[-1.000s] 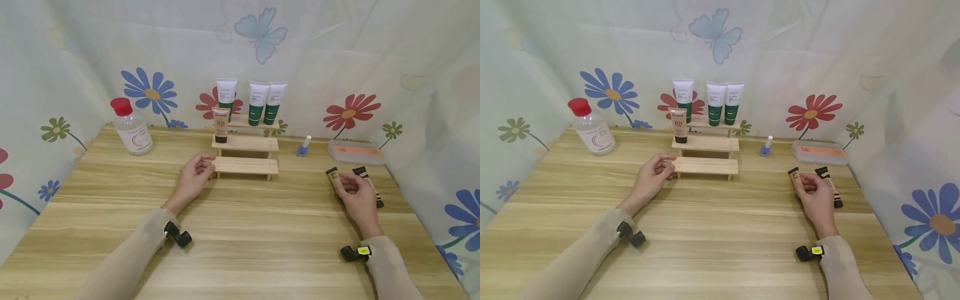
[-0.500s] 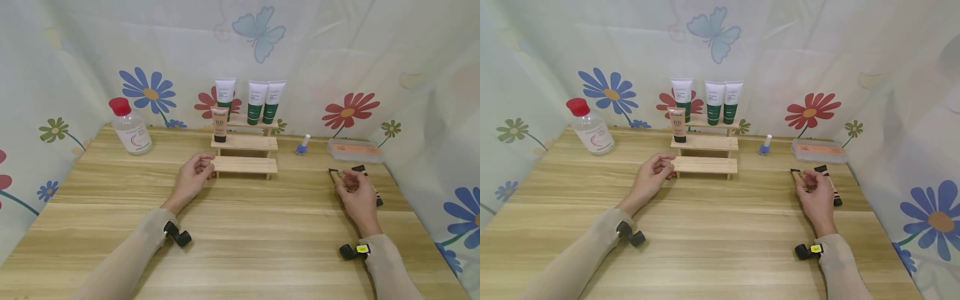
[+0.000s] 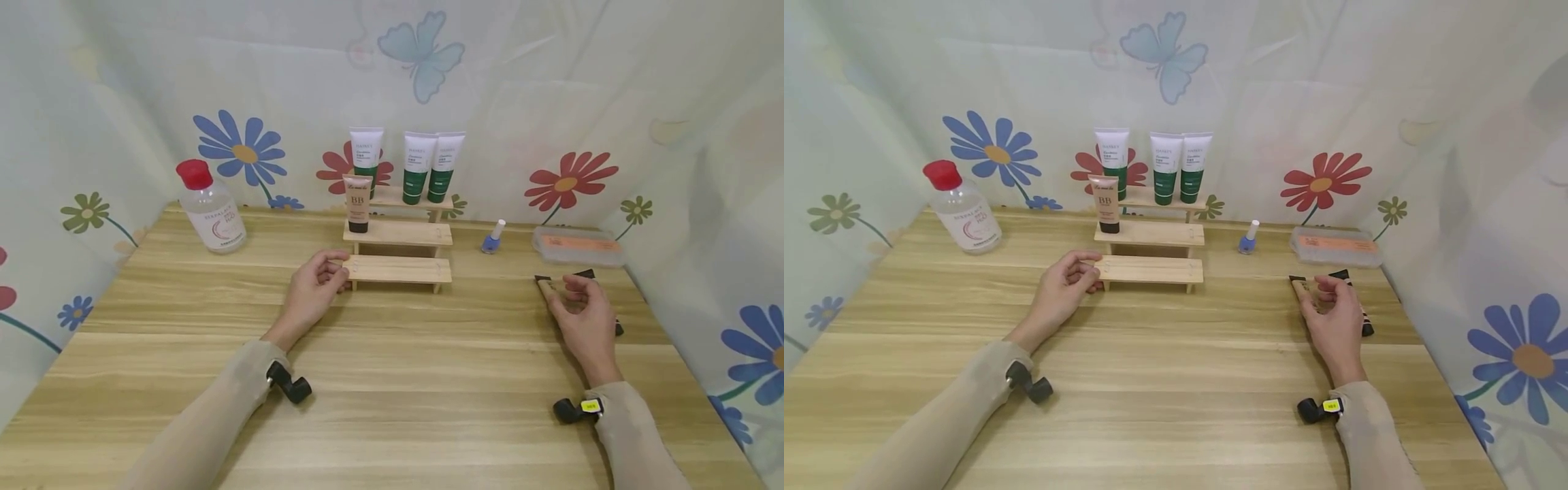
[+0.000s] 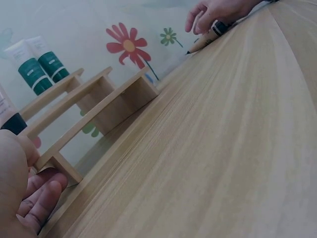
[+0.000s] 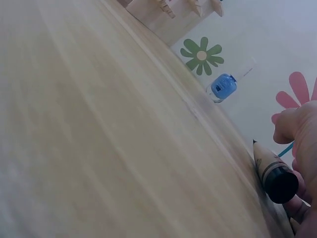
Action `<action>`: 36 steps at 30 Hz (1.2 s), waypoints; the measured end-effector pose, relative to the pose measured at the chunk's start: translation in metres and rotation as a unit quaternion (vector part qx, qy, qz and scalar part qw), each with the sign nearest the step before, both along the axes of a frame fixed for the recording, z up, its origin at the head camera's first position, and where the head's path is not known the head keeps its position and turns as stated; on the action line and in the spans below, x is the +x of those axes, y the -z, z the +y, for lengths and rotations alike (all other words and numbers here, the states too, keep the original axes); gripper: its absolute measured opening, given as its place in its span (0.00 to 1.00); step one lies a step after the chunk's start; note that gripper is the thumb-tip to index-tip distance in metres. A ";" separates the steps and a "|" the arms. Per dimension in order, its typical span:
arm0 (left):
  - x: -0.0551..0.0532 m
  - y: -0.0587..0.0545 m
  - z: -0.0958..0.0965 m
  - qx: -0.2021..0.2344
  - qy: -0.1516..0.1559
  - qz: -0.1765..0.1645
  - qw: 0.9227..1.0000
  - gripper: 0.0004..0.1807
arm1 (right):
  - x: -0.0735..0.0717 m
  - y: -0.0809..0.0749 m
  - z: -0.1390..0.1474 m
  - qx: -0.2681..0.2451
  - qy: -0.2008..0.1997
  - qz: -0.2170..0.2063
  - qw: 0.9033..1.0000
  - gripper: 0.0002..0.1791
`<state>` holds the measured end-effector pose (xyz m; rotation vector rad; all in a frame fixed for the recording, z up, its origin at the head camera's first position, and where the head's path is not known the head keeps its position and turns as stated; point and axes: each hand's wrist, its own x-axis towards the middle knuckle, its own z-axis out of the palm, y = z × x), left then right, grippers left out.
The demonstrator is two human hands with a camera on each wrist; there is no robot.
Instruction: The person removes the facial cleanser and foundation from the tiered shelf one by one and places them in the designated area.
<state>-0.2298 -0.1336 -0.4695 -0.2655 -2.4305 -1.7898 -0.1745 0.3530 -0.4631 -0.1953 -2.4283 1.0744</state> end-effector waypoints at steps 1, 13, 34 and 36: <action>0.000 0.000 -0.001 0.000 -0.002 0.001 1.000 0.15 | -0.001 -0.001 -0.001 0.000 0.002 0.000 1.000 0.25; 0.000 0.003 0.001 0.011 0.002 -0.005 1.000 0.14 | -0.028 -0.038 -0.039 -0.052 -0.011 0.113 0.992 0.24; 0.000 0.001 -0.002 0.015 0.005 0.001 1.000 0.14 | -0.075 -0.090 -0.188 -0.221 -0.188 0.182 0.940 0.27; 0.000 0.001 -0.002 0.015 0.005 0.002 1.000 0.14 | -0.076 -0.092 -0.201 -0.229 -0.198 0.180 0.936 0.27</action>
